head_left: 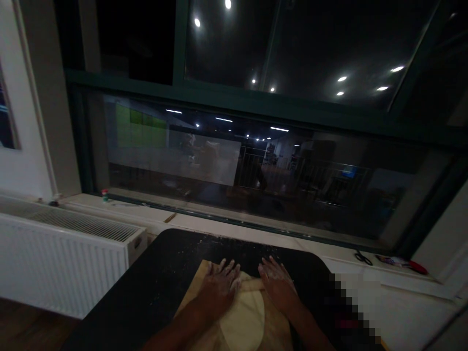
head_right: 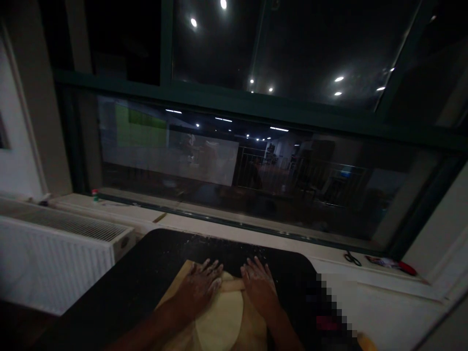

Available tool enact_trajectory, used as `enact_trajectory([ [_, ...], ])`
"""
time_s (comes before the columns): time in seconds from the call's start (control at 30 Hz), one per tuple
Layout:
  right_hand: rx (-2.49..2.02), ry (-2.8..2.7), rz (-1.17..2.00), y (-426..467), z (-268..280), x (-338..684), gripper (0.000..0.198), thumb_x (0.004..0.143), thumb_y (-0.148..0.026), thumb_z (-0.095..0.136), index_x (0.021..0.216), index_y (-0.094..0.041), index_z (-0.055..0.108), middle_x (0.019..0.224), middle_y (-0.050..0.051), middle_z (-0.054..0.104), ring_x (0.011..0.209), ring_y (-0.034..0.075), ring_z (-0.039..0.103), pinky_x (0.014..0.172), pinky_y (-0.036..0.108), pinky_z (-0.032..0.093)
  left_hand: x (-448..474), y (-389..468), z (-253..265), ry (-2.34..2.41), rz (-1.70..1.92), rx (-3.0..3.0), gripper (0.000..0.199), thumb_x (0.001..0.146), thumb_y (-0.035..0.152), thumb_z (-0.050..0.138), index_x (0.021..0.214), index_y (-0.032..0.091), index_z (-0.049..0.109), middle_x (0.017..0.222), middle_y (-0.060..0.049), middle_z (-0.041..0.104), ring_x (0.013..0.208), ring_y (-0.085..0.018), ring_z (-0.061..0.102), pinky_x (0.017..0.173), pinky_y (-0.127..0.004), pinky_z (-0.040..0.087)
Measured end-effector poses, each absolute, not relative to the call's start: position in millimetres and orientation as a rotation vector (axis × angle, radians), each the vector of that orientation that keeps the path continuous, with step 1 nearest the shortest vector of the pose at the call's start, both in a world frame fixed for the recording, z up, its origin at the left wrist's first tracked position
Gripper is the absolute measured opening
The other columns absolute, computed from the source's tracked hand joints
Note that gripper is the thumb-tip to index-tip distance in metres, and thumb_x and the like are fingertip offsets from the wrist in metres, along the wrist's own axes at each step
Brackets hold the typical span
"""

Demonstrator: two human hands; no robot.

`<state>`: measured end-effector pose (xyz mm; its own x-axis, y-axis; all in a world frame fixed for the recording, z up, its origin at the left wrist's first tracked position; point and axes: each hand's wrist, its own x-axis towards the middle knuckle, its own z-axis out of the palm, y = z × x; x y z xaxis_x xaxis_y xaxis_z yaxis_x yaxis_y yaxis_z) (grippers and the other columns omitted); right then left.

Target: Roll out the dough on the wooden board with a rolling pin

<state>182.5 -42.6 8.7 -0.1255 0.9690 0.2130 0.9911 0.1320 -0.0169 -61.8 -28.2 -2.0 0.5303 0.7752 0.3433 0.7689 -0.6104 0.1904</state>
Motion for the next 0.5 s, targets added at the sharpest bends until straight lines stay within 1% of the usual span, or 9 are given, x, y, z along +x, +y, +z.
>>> enact_trajectory([
  [0.1, -1.94, -2.264, -0.2, -14, 14, 177, 0.043, 0.105, -0.023, 0.035, 0.135, -0.024, 0.067, 0.145, 0.008, 0.062, 0.145, 0.024, 0.046, 0.121, 0.052, 0.035, -63, 3, 3, 1.457, 0.533, 2.695, 0.042, 0.105, 0.04, 0.038, 0.137, 0.032, 0.065, 0.152, -0.008, 0.058, 0.143, -0.037, 0.05, 0.113, -0.073, 0.037],
  [0.17, -1.898, -2.318, -0.218, -1, 14, 174, 0.041, 0.103, -0.019, 0.039, 0.133, -0.021, 0.068, 0.143, 0.009, 0.064, 0.141, 0.023, 0.052, 0.118, 0.047, 0.039, -64, 18, 4, 1.482, 0.502, 2.676, 0.039, 0.104, 0.039, 0.041, 0.13, 0.034, 0.069, 0.148, -0.007, 0.062, 0.14, -0.038, 0.052, 0.11, -0.075, 0.039],
  [0.27, -1.873, -2.342, -0.248, 1, 11, 175, 0.041, 0.099, -0.012, 0.043, 0.131, -0.018, 0.069, 0.143, 0.012, 0.063, 0.135, 0.022, 0.058, 0.115, 0.037, 0.043, -63, 22, 2, 1.525, 0.508, 2.64, 0.04, 0.102, 0.037, 0.044, 0.132, 0.029, 0.068, 0.146, -0.01, 0.063, 0.138, -0.04, 0.054, 0.109, -0.075, 0.041],
  [0.37, -1.871, -2.334, -0.28, -16, 4, 180, 0.043, 0.098, -0.009, 0.042, 0.133, -0.016, 0.068, 0.144, 0.012, 0.062, 0.137, 0.021, 0.056, 0.118, 0.036, 0.041, -57, 6, -2, 1.555, 0.574, 2.626, 0.046, 0.102, 0.034, 0.043, 0.141, 0.022, 0.062, 0.151, -0.014, 0.057, 0.144, -0.039, 0.047, 0.116, -0.071, 0.035],
  [0.43, -1.839, -2.307, -0.328, -34, -3, 185, 0.044, 0.101, -0.012, 0.039, 0.135, -0.015, 0.066, 0.146, 0.011, 0.061, 0.142, 0.023, 0.051, 0.12, 0.04, 0.04, -55, -12, -6, 1.554, 0.668, 2.644, 0.048, 0.103, 0.034, 0.04, 0.144, 0.02, 0.06, 0.154, -0.013, 0.055, 0.147, -0.038, 0.044, 0.12, -0.068, 0.031],
  [0.5, -1.787, -2.245, -0.387, -57, -13, 188, 0.045, 0.104, -0.018, 0.034, 0.137, -0.013, 0.064, 0.148, 0.01, 0.059, 0.144, 0.023, 0.048, 0.12, 0.041, 0.042, -55, -32, -10, 1.517, 0.755, 2.692, 0.048, 0.105, 0.034, 0.036, 0.145, 0.021, 0.059, 0.155, -0.011, 0.053, 0.148, -0.036, 0.043, 0.121, -0.065, 0.033],
])
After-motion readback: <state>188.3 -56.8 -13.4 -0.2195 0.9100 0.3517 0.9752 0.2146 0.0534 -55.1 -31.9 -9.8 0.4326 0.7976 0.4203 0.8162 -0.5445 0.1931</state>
